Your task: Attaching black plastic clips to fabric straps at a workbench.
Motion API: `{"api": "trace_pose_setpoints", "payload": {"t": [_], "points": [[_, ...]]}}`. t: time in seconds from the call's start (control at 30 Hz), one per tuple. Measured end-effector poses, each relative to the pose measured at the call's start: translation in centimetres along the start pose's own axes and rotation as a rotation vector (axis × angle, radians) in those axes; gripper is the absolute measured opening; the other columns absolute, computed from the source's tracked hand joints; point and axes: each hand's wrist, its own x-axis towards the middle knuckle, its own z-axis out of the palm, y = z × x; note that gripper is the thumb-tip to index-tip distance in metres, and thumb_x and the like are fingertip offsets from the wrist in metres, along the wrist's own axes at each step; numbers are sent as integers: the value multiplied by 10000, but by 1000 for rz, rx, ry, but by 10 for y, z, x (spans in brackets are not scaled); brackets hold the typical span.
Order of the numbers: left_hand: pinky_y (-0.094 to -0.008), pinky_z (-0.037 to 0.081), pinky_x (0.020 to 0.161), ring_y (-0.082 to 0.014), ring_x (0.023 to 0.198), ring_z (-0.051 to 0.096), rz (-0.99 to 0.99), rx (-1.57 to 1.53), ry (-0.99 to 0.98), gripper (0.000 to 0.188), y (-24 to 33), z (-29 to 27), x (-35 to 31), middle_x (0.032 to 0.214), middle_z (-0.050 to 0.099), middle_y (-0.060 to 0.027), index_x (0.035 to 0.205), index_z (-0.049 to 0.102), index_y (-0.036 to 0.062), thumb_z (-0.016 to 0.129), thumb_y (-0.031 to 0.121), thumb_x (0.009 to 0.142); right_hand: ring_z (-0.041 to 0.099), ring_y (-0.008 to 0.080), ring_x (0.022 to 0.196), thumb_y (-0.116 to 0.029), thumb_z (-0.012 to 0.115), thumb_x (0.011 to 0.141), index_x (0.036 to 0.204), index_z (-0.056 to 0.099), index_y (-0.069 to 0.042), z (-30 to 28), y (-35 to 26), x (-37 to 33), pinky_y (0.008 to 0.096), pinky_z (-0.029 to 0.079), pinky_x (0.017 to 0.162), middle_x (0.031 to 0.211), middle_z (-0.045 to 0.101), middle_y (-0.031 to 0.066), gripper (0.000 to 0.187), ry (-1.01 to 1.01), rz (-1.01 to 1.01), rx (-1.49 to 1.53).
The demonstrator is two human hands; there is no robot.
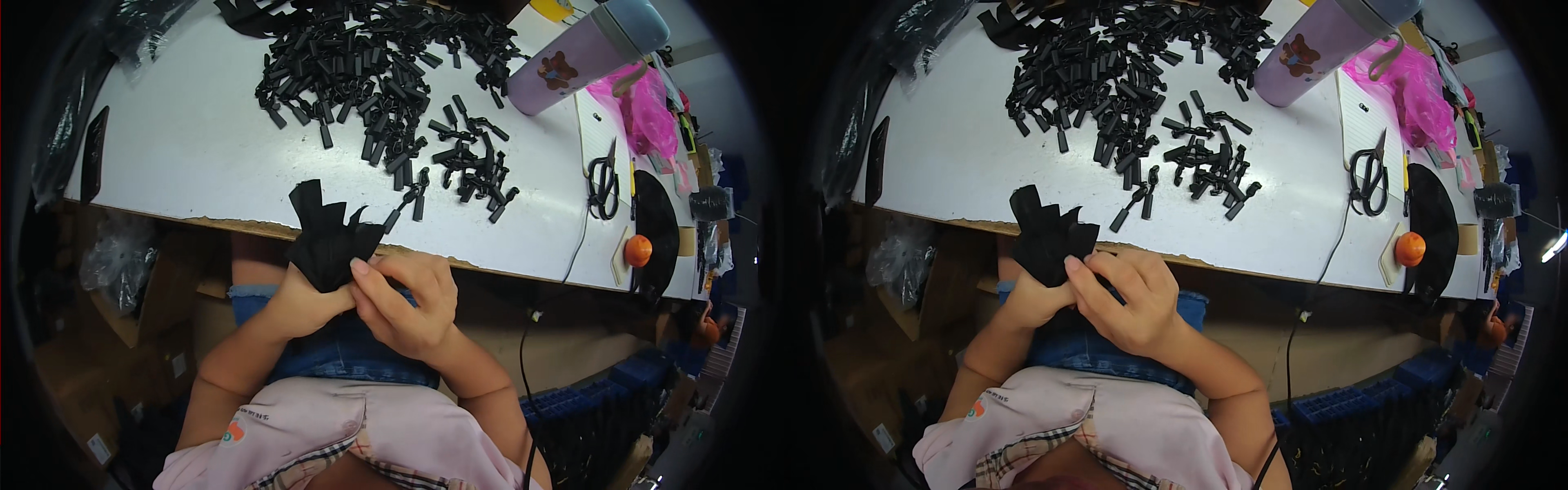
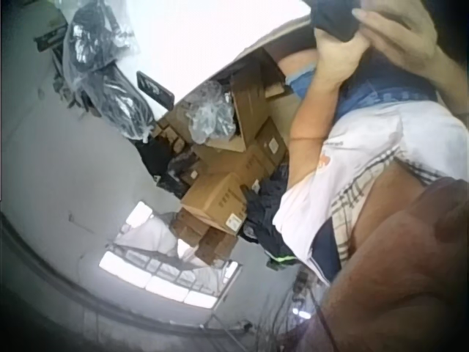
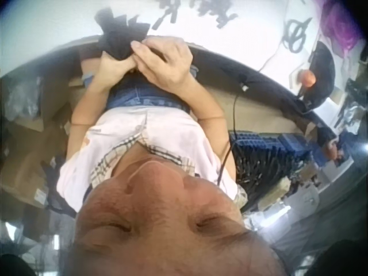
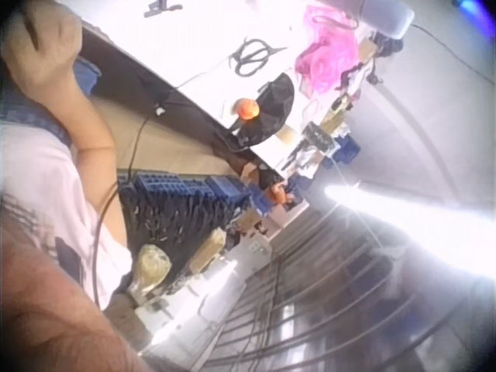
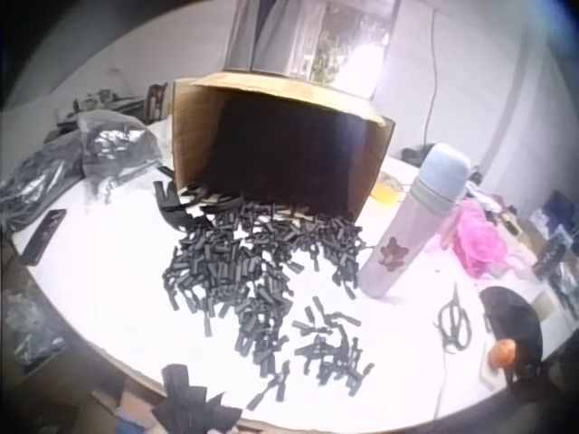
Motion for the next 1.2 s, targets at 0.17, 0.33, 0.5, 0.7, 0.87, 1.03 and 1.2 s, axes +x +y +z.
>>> {"api": "trace_pose_setpoints", "payload": {"t": [0.17, 0.33, 0.5, 0.7, 0.87, 1.03, 1.2], "points": [[-224, 404, 678, -104, 745, 490, -69, -113, -167, 287, 4, -4, -5, 802, 515, -35, 943, 506, 9, 598, 32, 672, 501, 155, 621, -2, 613, 627, 795, 562, -16, -4, -4, -11, 231, 411, 543, 755, 535, 81, 177, 41, 271, 446], [-200, 405, 560, -95, 601, 468, 3, -182, -58, 188, 13, 8, -8, 755, 463, -56, 755, 459, 35, 614, 113, 685, 498, 100, 565, 7, 553, 718, 737, 539, 30, -14, -2, -10, 191, 405, 506, 679, 545, 77, 33, -114, 775, 1053], [-215, 399, 583, -115, 640, 489, 293, 218, -78, 114, 3, 2, -5, 732, 513, -41, 827, 512, 48, 573, 98, 744, 483, 79, 540, -2, 544, 734, 736, 543, 29, -12, -2, -11, 179, 391, 489, 635, 533, 61, 31, -73, 750, 969], [-235, 425, 538, -138, 589, 503, 416, 129, -86, 110, -1, 4, -4, 680, 513, -68, 871, 507, 21, 522, 64, 771, 461, 80, 504, -41, 570, 716, 759, 537, 22, -18, 8, 1, 198, 364, 438, 627, 516, 57, 84, -208, 855, 983], [-253, 443, 597, -139, 643, 521, -107, -498, -25, 200, -1, 6, -5, 750, 510, -78, 923, 465, -10, 526, 103, 770, 482, 212, 588, -60, 606, 641, 772, 545, -41, -3, 41, 35, 288, 401, 503, 680, 476, 73, 145, -81, 317, -326], [-221, 415, 625, -104, 693, 500, -153, -275, 6, 170, 4, 4, -4, 779, 516, -50, 896, 507, 4, 550, 98, 762, 477, 231, 648, -20, 565, 661, 722, 523, -49, -3, 50, 32, 312, 397, 561, 698, 480, 78, 79, -147, 318, -363], [-192, 390, 625, -70, 715, 470, -63, -161, 102, 156, -2, 6, -4, 810, 515, -11, 887, 525, 13, 572, 77, 753, 494, 142, 604, 24, 535, 691, 755, 540, -7, -21, 29, 23, 226, 398, 495, 741, 505, 67, 71, -158, 545, 469]]}}
